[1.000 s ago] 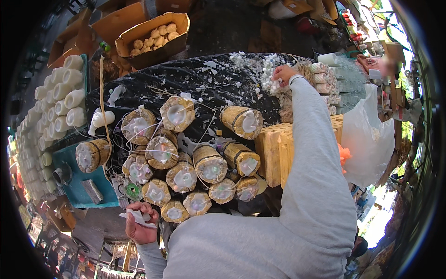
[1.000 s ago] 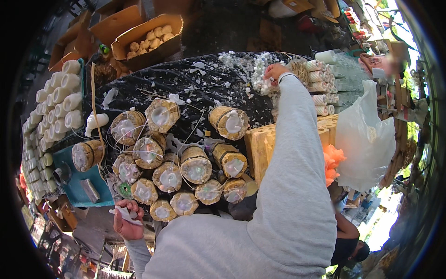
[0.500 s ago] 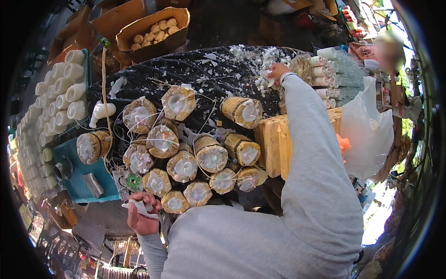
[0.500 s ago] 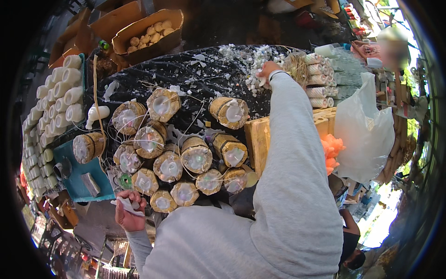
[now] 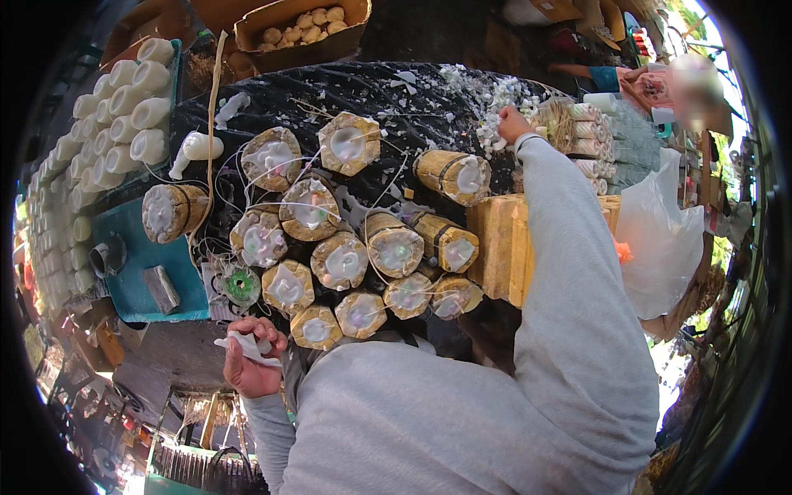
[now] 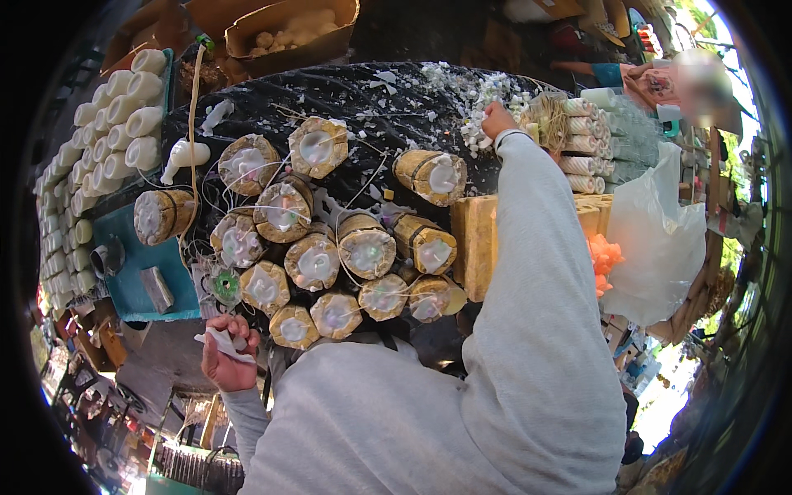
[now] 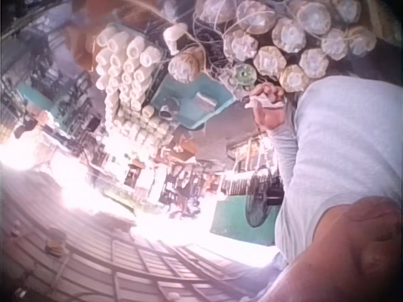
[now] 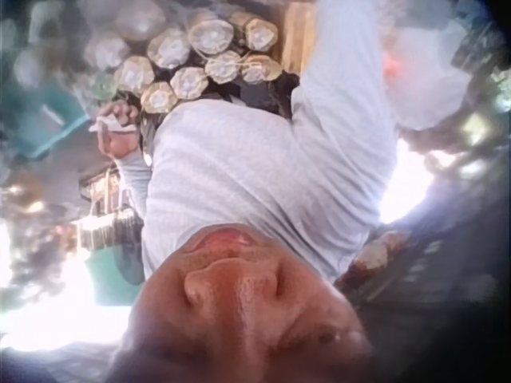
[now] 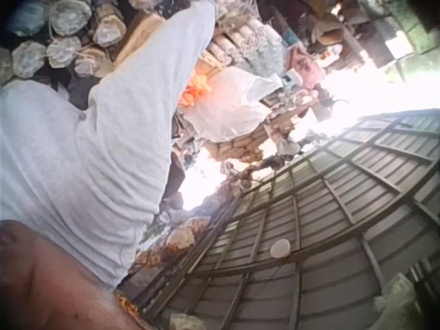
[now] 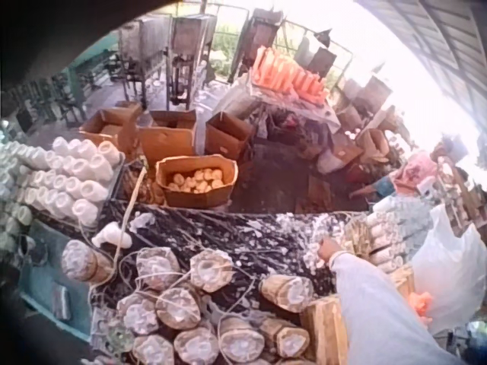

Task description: The person scrapes wax shavings on a tray, then inserts wicks into cylindrical wax molds and pours liquid wax into them using a metal cup. The person repeats this process for multiple molds arranged on the table.

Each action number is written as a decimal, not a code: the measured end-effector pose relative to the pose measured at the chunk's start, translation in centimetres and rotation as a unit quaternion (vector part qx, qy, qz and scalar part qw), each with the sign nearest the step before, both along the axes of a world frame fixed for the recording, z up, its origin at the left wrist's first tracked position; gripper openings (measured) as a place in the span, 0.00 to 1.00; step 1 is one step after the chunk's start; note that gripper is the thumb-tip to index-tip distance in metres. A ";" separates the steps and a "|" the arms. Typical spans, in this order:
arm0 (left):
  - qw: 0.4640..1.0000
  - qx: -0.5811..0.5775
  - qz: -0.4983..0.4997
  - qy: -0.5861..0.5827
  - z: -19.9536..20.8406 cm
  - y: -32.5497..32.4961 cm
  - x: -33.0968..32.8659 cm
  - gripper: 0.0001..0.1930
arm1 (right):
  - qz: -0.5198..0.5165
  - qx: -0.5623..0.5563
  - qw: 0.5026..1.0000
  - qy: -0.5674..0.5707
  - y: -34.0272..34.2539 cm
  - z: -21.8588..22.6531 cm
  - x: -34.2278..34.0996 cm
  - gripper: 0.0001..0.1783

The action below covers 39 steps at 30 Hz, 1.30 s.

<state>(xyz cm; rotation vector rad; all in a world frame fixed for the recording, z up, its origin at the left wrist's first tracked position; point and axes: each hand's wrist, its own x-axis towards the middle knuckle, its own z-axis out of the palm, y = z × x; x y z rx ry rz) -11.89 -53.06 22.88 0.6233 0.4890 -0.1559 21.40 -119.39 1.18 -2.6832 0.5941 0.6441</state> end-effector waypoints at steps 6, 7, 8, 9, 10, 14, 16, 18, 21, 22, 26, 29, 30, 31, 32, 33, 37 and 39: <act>1.000 -0.004 -0.006 -0.023 0.0 0.6 -0.2 0.17 | -0.039 -0.087 0.995 -0.033 4.4 0.0 -1.4 0.38; 1.000 -0.004 -0.005 -0.023 0.1 0.8 -0.4 0.17 | -0.063 -0.108 0.991 -0.043 5.4 -0.1 -1.8 0.40; 1.000 -0.003 0.000 -0.025 0.0 0.9 -0.6 0.17 | -0.096 -0.121 0.986 -0.057 6.4 -0.1 -2.3 0.43; 1.000 -0.001 0.005 -0.029 0.0 1.0 -0.7 0.17 | -0.077 -0.152 0.983 -0.061 7.2 -0.1 -2.8 0.42; 1.000 0.002 0.009 -0.030 0.0 1.3 -1.0 0.17 | -0.061 -0.164 0.984 -0.035 7.9 -0.1 -3.3 0.41; 0.999 0.020 0.042 -0.007 0.3 1.9 -2.1 0.18 | -0.043 -0.181 0.980 -0.073 9.3 -0.4 -5.1 0.38; 0.999 0.024 0.048 0.002 0.4 1.9 -2.4 0.18 | -0.039 -0.176 0.979 -0.092 9.4 -1.0 -5.5 0.35; 0.999 0.017 0.050 0.007 0.5 1.7 -2.4 0.19 | -0.020 -0.192 0.974 -0.120 9.3 -1.9 -5.5 0.33; 0.998 0.006 0.065 0.008 1.0 1.7 -2.6 0.20 | 0.078 -0.244 0.966 -0.043 8.6 -3.4 -5.3 0.21; 0.997 -0.004 0.071 0.006 1.1 1.8 -2.6 0.20 | 0.165 -0.311 0.935 -0.028 8.0 -3.8 -5.3 0.18; 0.996 0.011 0.090 0.027 1.5 2.2 -3.4 0.18 | -0.025 -0.129 0.979 -0.155 3.8 -5.7 -4.4 0.24; 0.993 -0.021 0.107 0.034 1.4 2.7 -4.0 0.17 | -0.026 -0.101 0.983 -0.151 -0.1 -6.9 -3.1 0.29; 0.993 -0.024 0.109 0.034 1.4 2.8 -4.2 0.16 | -0.030 -0.135 0.978 -0.155 -1.2 -7.3 -2.8 0.30; 0.992 -0.026 0.117 0.032 1.4 3.0 -4.5 0.16 | -0.102 -0.020 0.979 -0.174 -2.4 -7.3 -2.6 0.29; 0.992 -0.030 0.120 0.032 1.4 3.1 -4.9 0.16 | -0.246 0.074 0.954 -0.155 -3.4 -7.3 -2.4 0.28; 0.992 -0.034 0.122 0.028 1.3 3.5 -5.1 0.16 | -0.317 0.138 0.918 -0.192 -4.3 -7.0 -2.2 0.27; 0.990 -0.041 0.136 0.014 0.9 5.0 -6.3 0.16 | -0.411 0.447 0.773 -0.184 -6.1 -3.4 -0.8 0.18; 0.987 -0.061 0.146 0.006 0.8 5.9 -6.8 0.16 | -0.390 0.602 0.680 -0.152 -5.2 -0.1 0.3 0.14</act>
